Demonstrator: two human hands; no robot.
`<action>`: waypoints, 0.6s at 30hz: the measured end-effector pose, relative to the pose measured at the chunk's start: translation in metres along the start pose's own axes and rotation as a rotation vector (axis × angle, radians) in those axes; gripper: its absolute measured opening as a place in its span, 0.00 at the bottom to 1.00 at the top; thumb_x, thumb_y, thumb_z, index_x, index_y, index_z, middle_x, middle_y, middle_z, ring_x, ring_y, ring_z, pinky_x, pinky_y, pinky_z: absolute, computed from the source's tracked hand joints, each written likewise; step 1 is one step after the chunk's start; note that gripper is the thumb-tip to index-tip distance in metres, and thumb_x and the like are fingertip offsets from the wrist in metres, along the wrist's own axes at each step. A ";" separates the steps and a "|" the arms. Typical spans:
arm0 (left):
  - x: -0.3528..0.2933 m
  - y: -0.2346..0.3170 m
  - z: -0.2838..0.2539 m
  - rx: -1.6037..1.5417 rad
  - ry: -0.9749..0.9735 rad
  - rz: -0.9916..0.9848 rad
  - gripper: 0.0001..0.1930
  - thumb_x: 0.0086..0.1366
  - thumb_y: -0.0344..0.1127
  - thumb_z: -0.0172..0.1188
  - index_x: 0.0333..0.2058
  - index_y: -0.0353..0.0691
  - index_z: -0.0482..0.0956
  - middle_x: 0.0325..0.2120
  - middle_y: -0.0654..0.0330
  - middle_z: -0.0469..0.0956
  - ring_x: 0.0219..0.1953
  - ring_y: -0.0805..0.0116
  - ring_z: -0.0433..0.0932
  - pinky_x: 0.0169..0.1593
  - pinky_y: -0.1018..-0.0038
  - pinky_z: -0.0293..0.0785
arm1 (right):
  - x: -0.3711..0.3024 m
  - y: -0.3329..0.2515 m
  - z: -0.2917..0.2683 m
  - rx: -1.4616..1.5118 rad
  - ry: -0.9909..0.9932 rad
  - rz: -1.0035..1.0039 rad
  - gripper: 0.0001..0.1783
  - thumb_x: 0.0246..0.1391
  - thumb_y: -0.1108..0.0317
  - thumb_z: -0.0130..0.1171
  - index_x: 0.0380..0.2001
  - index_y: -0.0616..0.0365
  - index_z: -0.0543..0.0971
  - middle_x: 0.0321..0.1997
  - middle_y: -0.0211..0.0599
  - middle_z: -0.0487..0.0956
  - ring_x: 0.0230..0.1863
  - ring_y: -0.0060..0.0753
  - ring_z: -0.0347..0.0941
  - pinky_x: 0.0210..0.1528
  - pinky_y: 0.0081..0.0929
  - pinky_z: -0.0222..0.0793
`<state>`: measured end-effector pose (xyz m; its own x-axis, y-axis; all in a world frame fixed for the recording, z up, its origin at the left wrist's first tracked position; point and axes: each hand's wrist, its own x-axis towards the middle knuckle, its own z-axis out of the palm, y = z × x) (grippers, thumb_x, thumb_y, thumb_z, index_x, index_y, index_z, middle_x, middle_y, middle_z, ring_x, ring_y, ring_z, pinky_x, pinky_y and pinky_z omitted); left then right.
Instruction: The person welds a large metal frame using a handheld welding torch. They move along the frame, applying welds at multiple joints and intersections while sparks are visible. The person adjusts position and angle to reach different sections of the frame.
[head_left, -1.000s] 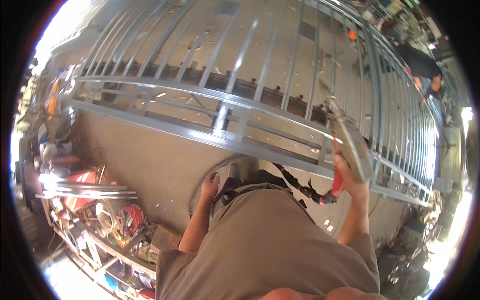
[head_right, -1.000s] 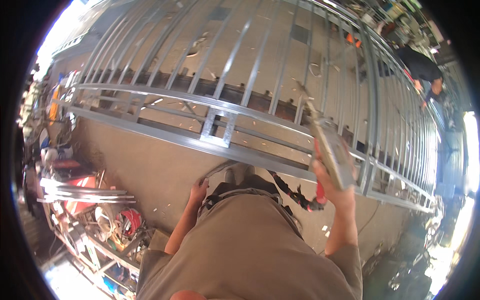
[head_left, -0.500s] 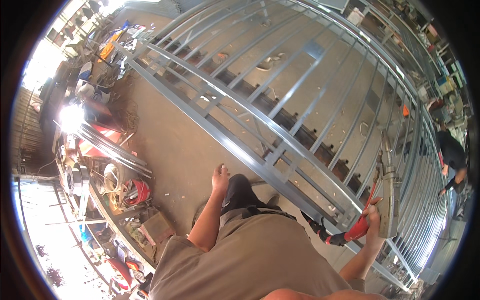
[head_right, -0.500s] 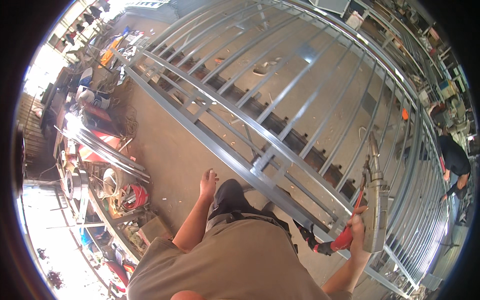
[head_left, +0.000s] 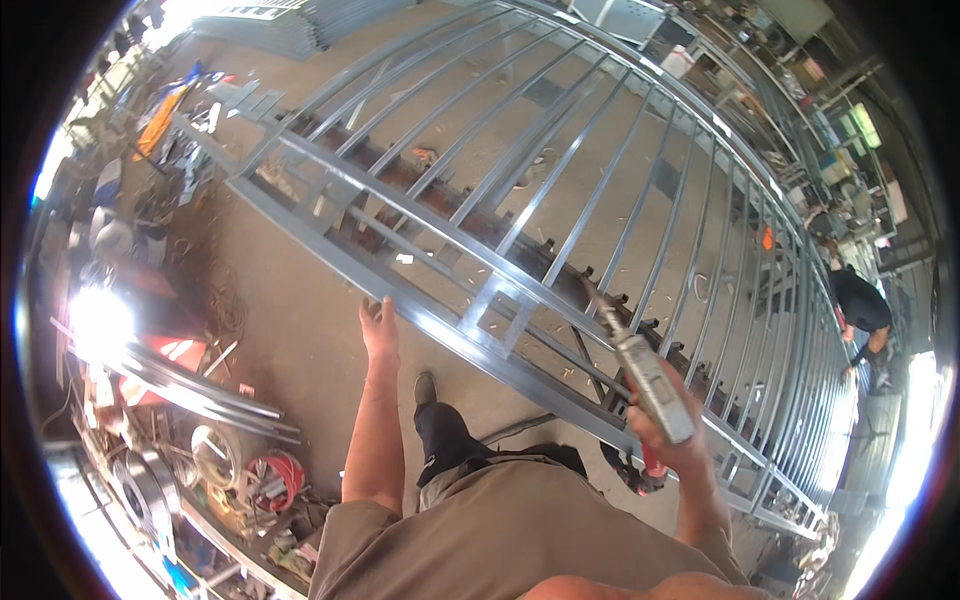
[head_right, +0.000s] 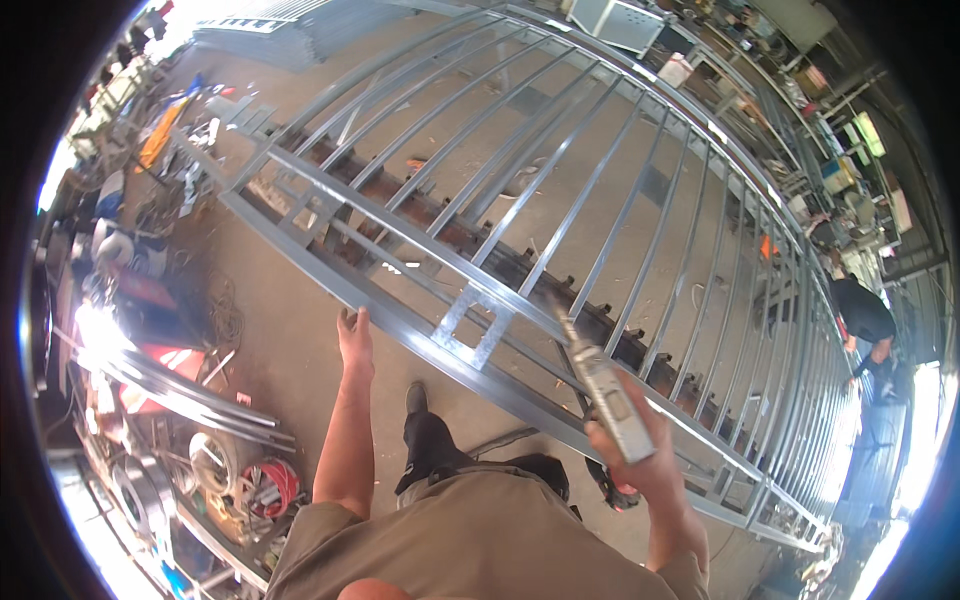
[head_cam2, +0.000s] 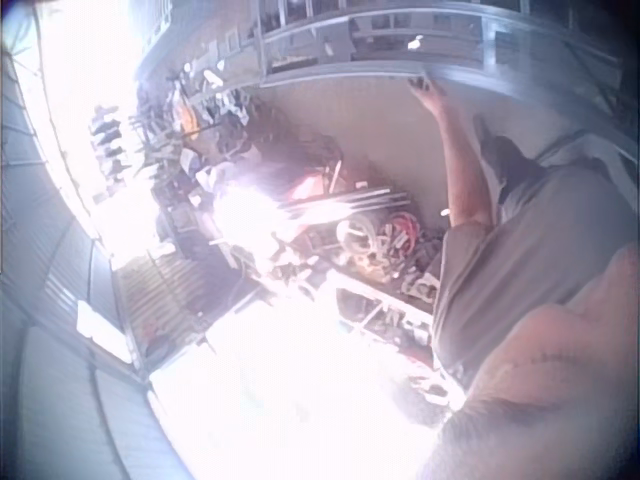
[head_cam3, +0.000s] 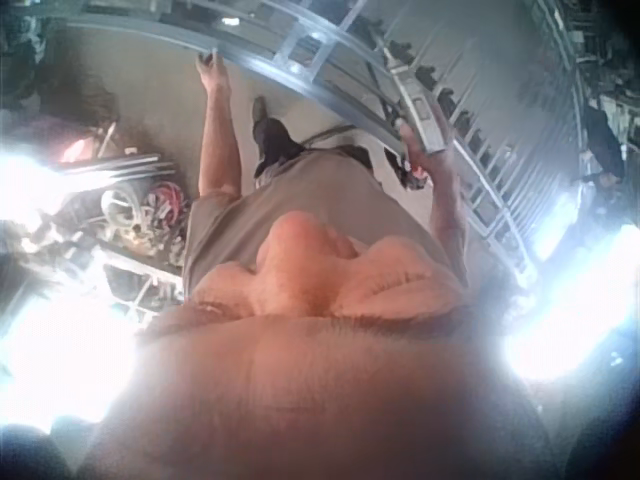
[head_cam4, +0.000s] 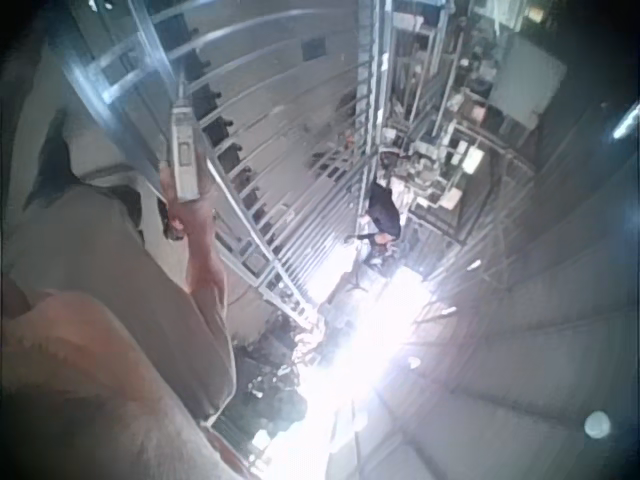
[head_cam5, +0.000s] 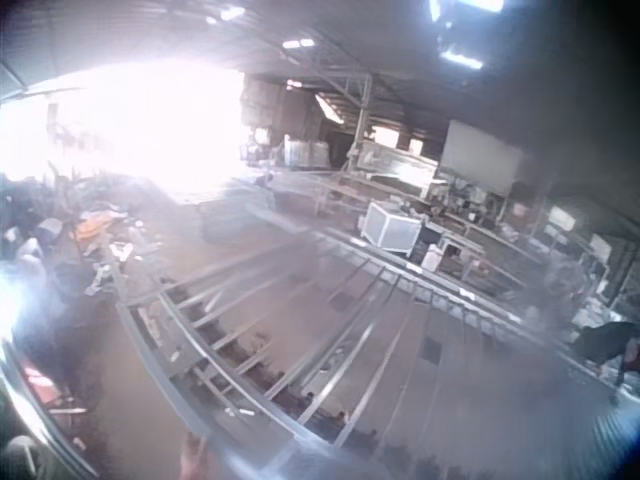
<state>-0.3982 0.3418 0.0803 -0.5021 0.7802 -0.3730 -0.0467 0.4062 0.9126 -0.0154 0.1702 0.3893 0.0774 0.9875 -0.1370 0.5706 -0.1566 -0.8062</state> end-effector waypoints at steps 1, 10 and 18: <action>0.006 0.007 -0.007 0.043 -0.062 -0.002 0.40 0.72 0.47 0.63 0.74 0.35 0.56 0.62 0.47 0.73 0.58 0.57 0.79 0.62 0.63 0.73 | 0.016 -0.018 0.014 -0.057 -0.037 -0.072 0.41 0.55 0.66 0.71 0.71 0.58 0.68 0.42 0.36 0.85 0.44 0.28 0.83 0.48 0.27 0.77; 0.022 -0.008 -0.032 0.089 -0.257 -0.093 0.40 0.70 0.49 0.66 0.73 0.40 0.59 0.56 0.47 0.80 0.56 0.58 0.79 0.61 0.63 0.73 | 0.101 -0.134 0.106 -0.119 -0.264 -0.194 0.42 0.55 0.67 0.71 0.72 0.54 0.66 0.39 0.45 0.85 0.40 0.42 0.83 0.45 0.30 0.76; 0.021 -0.178 -0.177 0.447 -0.282 -0.302 0.30 0.67 0.53 0.62 0.62 0.40 0.77 0.52 0.43 0.83 0.54 0.51 0.83 0.56 0.60 0.78 | 0.207 -0.172 0.228 -0.164 -0.407 -0.381 0.41 0.54 0.61 0.70 0.71 0.42 0.66 0.36 0.53 0.85 0.39 0.61 0.83 0.39 0.45 0.78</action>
<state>-0.5534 0.2018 -0.0601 -0.2720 0.6702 -0.6905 0.2465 0.7421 0.6233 -0.2840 0.3982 0.3681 -0.4601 0.8832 -0.0907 0.6183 0.2455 -0.7466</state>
